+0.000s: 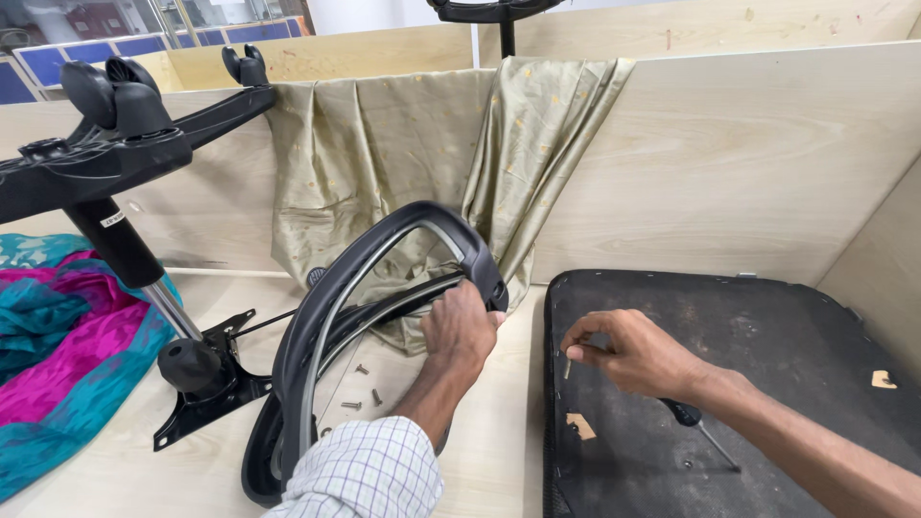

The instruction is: The person assembles a chair by attaching the seat to the base using a screwdriver. They align the seat with the base, insert screws, and tighten them to secure the connection.

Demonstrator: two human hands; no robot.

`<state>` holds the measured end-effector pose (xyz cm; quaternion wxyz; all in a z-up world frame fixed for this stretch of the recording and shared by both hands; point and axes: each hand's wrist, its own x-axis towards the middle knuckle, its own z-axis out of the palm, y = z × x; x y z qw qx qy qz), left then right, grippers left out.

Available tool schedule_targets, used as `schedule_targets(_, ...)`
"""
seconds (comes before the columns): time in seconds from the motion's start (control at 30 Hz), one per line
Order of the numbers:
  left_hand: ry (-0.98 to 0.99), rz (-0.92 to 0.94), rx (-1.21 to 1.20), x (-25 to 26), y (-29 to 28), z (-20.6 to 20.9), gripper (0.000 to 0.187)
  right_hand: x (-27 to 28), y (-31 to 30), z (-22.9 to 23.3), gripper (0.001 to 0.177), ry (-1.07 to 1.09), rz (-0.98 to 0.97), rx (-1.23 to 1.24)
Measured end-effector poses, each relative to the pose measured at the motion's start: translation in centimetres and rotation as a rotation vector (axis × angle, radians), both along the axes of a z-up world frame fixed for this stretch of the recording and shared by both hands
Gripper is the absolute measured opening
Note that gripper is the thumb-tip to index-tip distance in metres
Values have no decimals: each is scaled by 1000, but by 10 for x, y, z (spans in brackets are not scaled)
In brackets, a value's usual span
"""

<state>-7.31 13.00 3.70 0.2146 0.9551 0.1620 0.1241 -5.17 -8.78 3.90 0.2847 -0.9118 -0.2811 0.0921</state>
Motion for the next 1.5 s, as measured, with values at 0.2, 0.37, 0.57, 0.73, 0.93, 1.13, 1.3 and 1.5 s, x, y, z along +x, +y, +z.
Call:
schedule_targets(0.2, 110, 10, -23, 11, 32, -42, 41, 2, 47, 6, 20, -56, -42, -60)
schedule_targets(0.37, 258, -47, -15, 24, 43, -68, 37, 7, 72, 9, 24, -106, -36, 91)
schedule_targets(0.57, 312, -60, -204, 19, 60, -76, 53, 8, 92, 11, 25, -72, -127, 105)
schedule_targets(0.73, 147, -146, -567, -6, 75, -58, 64, 9, 111, 19, 27, -37, -203, 111)
schedule_targets(0.93, -117, -306, -1075, -46, 72, -43, 38, 2, 124, 16, 30, -12, -164, 123)
schedule_targets(1.13, -163, -213, -1039, -58, 62, -32, 26, -6, 127, 10, 27, 29, -107, 63)
schedule_targets(1.3, -107, -166, -1039, -62, 60, -35, 31, -10, 123, 7, 32, 0, -78, 54)
schedule_targets(1.5, -147, 125, -975, -61, 88, -57, 21, 18, 61, -13, 70, 16, -284, -191)
